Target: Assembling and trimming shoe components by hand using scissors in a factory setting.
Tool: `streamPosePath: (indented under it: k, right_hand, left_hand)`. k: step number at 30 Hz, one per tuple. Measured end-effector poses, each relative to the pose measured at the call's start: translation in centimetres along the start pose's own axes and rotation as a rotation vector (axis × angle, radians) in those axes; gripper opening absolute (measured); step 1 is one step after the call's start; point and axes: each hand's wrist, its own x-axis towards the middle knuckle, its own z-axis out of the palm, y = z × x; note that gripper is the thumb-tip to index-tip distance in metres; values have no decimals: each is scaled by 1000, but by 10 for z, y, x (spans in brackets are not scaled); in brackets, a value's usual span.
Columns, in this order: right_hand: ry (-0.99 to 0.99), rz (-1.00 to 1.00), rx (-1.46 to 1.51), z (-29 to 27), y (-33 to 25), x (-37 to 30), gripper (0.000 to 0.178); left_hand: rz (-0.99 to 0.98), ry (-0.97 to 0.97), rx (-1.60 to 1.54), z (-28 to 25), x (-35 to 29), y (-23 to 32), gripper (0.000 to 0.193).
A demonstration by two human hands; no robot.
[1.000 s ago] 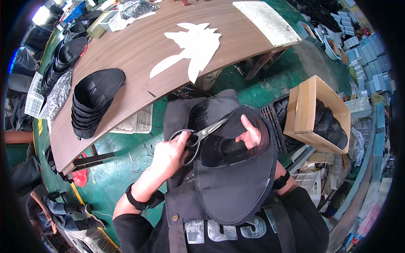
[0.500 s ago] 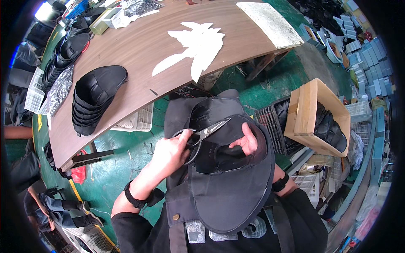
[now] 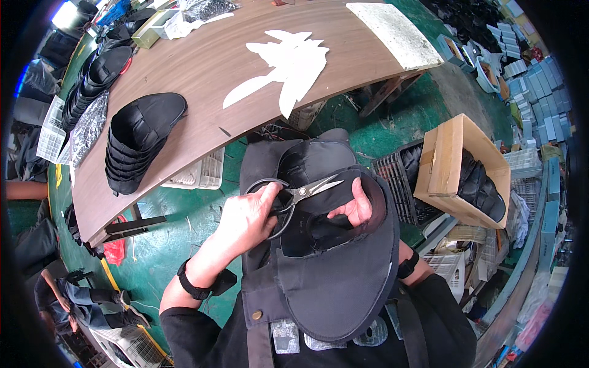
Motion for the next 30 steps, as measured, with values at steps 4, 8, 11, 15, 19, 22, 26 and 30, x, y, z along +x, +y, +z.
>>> streamPosePath:
  k: [4,8,11,15,19,22,26,30]
  right_hand:
    - [-57,-19,74,-2,2,-1,57]
    - [-89,-41,86,-3,1,-4,55]
    - [-57,-34,11,3,1,-5,56]
    - [-25,-19,-83,13,2,-9,58]
    - [-58,-54,-131,14,-3,-11,60]
    - [-57,-55,-54,5,4,-7,59]
    - [-73,-25,-12,5,2,-7,58]
    - [-44,-11,-22,18,-2,-10,58]
  left_hand:
    - [8,-25,17,3,-1,-2,53]
    - [31,-18,3,0,-2,-1,54]
    - [43,8,18,-1,0,-1,55]
    - [72,46,20,-3,2,1,56]
    - [73,58,8,-2,-1,-1,57]
    - [80,57,27,-8,-1,2,57]
    - [103,86,34,-8,-2,0,58]
    - [132,127,34,-6,-1,0,59]
